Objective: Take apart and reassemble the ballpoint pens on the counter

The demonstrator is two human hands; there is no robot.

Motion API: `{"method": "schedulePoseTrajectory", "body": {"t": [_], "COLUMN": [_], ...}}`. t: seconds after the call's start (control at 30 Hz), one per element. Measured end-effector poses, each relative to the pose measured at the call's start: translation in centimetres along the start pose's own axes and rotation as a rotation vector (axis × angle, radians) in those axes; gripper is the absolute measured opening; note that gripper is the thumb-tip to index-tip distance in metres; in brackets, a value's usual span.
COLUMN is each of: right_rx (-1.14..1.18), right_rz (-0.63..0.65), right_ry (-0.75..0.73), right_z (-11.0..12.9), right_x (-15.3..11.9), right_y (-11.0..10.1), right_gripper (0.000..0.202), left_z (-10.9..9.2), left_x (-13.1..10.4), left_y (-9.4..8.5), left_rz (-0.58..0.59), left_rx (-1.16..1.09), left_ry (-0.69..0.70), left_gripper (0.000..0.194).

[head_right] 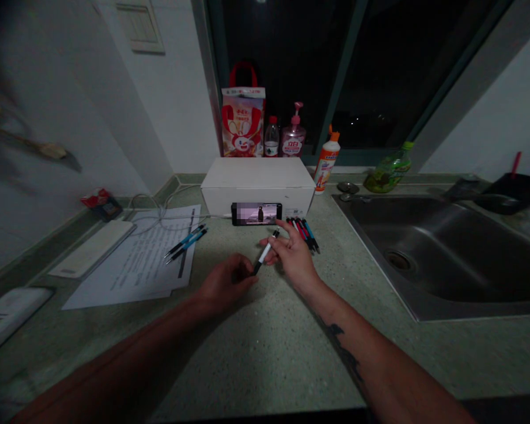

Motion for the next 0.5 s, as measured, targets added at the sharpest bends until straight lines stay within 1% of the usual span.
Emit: {"method": "schedulePoseTrajectory", "body": {"t": [0.1, 0.2, 0.27, 0.4, 0.5], "right_rx": [-0.024, -0.039, -0.046, -0.061, -0.075], "right_rz": [0.017, 0.061, 0.068, 0.048, 0.065], "right_ry": [-0.01, -0.001, 0.012, 0.023, 0.021], "right_z": [-0.4, -0.7, -0.7, -0.5, -0.2], "right_x": [0.0, 0.0, -0.1, -0.2, -0.3], "right_y": [0.1, 0.3, 0.4, 0.3, 0.4], "right_gripper": [0.059, 0.051, 0.05, 0.055, 0.056], "left_z": [0.0, 0.1, 0.3, 0.3, 0.2], "left_x": [-0.2, -0.3, -0.4, -0.4, -0.4], "left_y": [0.7, 1.1, 1.2, 1.3, 1.3], "left_rz": [0.082, 0.127, 0.136, 0.122, 0.121], "left_rx": [-0.088, -0.115, -0.106, -0.113, -0.11], "left_ry": [-0.015, -0.015, -0.003, 0.017, 0.018], "left_gripper": [0.014, 0.016, 0.016, 0.015, 0.015]}}
Point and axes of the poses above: each hand's wrist, its own x-axis towards the middle knuckle, its own y-axis out of the palm, z = x × y, the point moved 3 cm from there along x, towards the middle knuckle, and after that the axes turned 13 degrees about x, right-handed, at the moved point
